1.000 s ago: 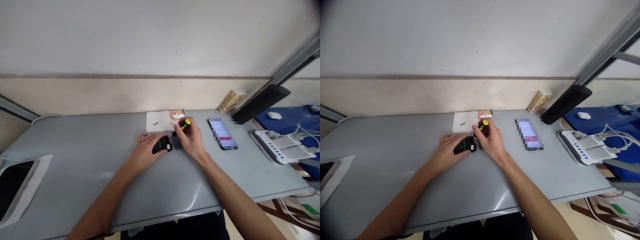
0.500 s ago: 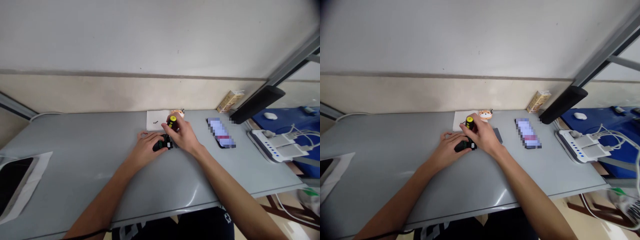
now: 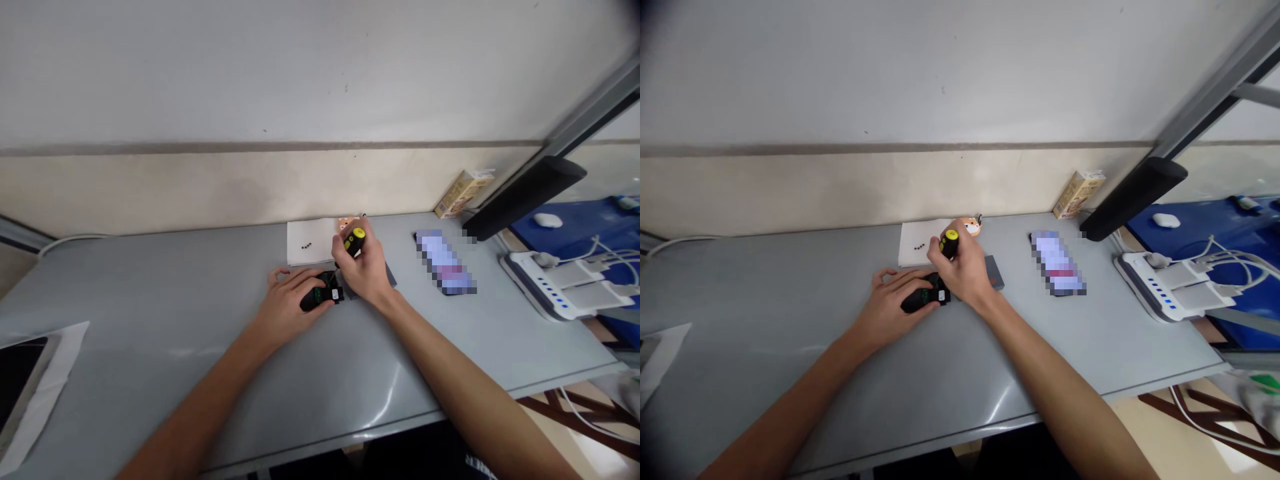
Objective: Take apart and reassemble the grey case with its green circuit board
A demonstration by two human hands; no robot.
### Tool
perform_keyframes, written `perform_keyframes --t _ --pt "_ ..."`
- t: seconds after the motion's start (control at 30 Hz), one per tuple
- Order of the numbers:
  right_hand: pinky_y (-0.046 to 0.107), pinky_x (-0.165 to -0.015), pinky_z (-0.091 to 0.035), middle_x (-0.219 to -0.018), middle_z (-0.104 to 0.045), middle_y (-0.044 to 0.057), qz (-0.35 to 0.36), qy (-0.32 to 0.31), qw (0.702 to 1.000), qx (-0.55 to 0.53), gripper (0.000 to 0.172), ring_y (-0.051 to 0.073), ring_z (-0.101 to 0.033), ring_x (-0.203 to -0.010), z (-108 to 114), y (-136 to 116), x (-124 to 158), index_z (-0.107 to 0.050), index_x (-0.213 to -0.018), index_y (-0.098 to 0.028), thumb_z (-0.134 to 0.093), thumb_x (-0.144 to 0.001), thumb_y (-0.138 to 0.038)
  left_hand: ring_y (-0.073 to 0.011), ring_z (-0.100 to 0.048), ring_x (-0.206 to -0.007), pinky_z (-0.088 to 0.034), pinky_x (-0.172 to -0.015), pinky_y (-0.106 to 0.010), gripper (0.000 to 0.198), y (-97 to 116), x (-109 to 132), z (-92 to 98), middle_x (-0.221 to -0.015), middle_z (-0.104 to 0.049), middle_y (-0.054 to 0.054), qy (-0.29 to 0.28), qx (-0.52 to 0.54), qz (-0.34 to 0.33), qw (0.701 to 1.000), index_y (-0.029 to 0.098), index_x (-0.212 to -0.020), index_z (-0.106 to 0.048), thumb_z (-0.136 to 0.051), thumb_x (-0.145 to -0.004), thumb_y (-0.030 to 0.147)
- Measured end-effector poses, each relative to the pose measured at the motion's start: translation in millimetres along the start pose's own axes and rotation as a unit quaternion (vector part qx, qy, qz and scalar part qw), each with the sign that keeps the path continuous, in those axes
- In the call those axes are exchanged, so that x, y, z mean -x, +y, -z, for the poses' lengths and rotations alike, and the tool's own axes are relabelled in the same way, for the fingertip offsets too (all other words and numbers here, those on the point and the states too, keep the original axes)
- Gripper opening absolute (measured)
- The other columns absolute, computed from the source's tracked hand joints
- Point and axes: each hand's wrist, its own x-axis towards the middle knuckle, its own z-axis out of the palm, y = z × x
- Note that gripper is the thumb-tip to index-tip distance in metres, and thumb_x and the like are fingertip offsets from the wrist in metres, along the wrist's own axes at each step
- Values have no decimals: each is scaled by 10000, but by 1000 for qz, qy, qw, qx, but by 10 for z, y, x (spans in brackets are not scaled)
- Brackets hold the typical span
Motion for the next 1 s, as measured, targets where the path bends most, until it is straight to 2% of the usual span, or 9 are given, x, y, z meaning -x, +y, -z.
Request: perform_keyframes --t 0.13,0.3,0.43,0.6,0.73,0.8,0.87,0.93,1.0 --pt "316 -717 -463 -829 -574 -25 8 31 994 -104 177 124 -542 -720 -89 44 44 -410 -898 -262 -568 -973 -288 -274 -650 -1241 -285 -1163 -530 120 7 -5 9 -1339 -706 -21 -1 1 -1 1000 260 -969 -666 -687 -936 374" --pt "322 -685 -523 -832 -567 -38 -6 -18 976 -215 178 119 -584 -676 -181 -70 60 -385 -1010 -294 -532 -1010 -395 -284 -625 -1276 -279 -1173 -521 166 6 3 -8 -1337 -707 -17 1 2 9 1000 269 -995 -684 -691 -933 423" --pt "308 -609 -503 -806 -500 -46 -23 -50 971 -231 257 112 -555 -610 -143 -93 20 -426 -1073 -313 -594 -976 -481 -284 -644 -1250 -268 -1186 -524 180 1 6 -25 -1338 -707 -18 3 7 14 1000 261 -1001 -689 -722 -907 411" --pt "284 -550 -434 -718 -412 -53 -31 -60 964 -257 324 106 -442 -550 -91 -14 -20 -435 -938 -290 -564 -969 -586 -273 -659 -1219 -264 -1176 -525 200 -4 3 -36 -1321 -717 -18 11 14 12 1000 260 -1019 -668 -735 -899 404" --pt "311 -636 -500 -769 -481 -13 -73 -74 956 -276 414 141 -550 -665 -46 -73 -39 -472 -944 -280 -355 -1004 -673 -273 -652 -1233 -275 -1172 -515 203 -12 -1 -47 -1334 -710 -17 19 12 11 1000 262 -1018 -672 -734 -901 416" --pt "313 -704 -530 -868 -552 7 -82 -79 957 -268 378 148 -624 -778 -13 -109 -41 -446 -905 -269 -469 -982 -638 -269 -651 -1237 -280 -1169 -513 208 -18 -2 -48 -1339 -707 -8 20 9 5 1000 265 -1022 -674 -744 -895 415" --pt "301 -697 -532 -929 -597 0 -80 -81 955 -274 404 136 -648 -779 10 -115 -40 -375 -867 -265 -615 -930 -585 -266 -650 -1241 -286 -1161 -512 210 -23 -3 -45 -1330 -712 -1 20 7 0 1000 268 -1027 -674 -749 -893 412" --pt "268 -575 -477 -803 -565 -47 -76 -75 951 -289 463 101 -562 -599 17 -92 -45 -318 -858 -273 -674 -901 -567 -264 -654 -1236 -291 -1153 -513 199 -26 -6 -39 -1317 -718 -2 24 5 -1 1000 269 -1021 -673 -748 -895 404" --pt "244 -478 -378 -651 -428 -95 -75 -63 952 -291 467 82 -388 -474 18 -59 -60 -324 -868 -282 -665 -897 -600 -267 -659 -1225 -290 -1152 -516 192 -26 -10 -35 -1309 -722 -7 25 3 -2 1000 271 -1020 -676 -745 -897 401"
